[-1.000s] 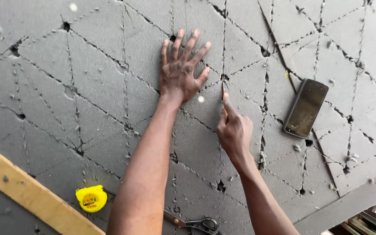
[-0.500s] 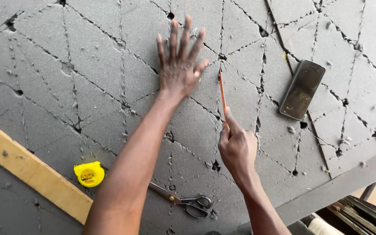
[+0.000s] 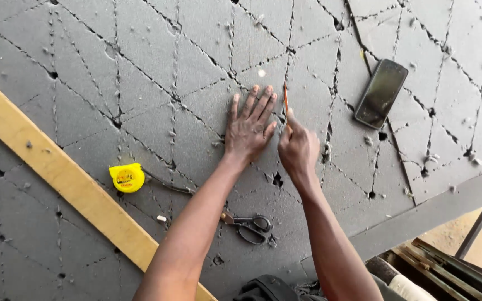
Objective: The person is using a pencil to trace and mark the diamond-shaped grooves on a large grey foam sheet.
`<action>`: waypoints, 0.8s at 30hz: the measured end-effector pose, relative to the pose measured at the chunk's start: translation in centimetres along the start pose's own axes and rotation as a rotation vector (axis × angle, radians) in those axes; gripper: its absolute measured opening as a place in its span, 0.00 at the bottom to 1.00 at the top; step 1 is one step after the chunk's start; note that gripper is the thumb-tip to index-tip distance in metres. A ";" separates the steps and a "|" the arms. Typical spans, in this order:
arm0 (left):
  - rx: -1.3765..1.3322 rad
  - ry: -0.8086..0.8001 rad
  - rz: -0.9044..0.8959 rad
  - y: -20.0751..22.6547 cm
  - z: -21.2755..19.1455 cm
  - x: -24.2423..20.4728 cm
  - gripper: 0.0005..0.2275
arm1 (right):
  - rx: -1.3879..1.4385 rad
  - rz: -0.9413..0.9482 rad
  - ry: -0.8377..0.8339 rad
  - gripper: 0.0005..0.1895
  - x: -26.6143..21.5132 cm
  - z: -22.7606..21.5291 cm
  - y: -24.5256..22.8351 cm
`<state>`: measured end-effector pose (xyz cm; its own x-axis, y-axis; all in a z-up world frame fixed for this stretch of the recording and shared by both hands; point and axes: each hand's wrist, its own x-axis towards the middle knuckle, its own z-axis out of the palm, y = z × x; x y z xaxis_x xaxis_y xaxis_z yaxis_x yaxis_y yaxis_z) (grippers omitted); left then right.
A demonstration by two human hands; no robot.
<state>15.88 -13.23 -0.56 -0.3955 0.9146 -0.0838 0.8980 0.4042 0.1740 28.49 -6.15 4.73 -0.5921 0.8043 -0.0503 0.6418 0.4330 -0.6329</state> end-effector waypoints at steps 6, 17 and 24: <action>0.011 0.043 0.022 -0.2 0.8 -0.2 0.30 | 0.025 0.123 -0.051 0.23 -6.7 -2.8 -1.1; 0.005 -0.006 -0.026 2.1 0.3 -3.6 0.31 | -0.102 0.115 -0.061 0.23 -11.0 -5.0 -4.5; -0.134 -0.014 -0.084 4.7 0.0 -8.7 0.29 | -0.070 0.067 -0.029 0.22 -10.5 -2.7 -2.0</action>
<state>23.55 -19.28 1.03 -0.4642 0.8780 -0.1170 0.8280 0.4771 0.2947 34.74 -14.36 8.56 -0.5602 0.8205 -0.1136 0.7120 0.4069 -0.5722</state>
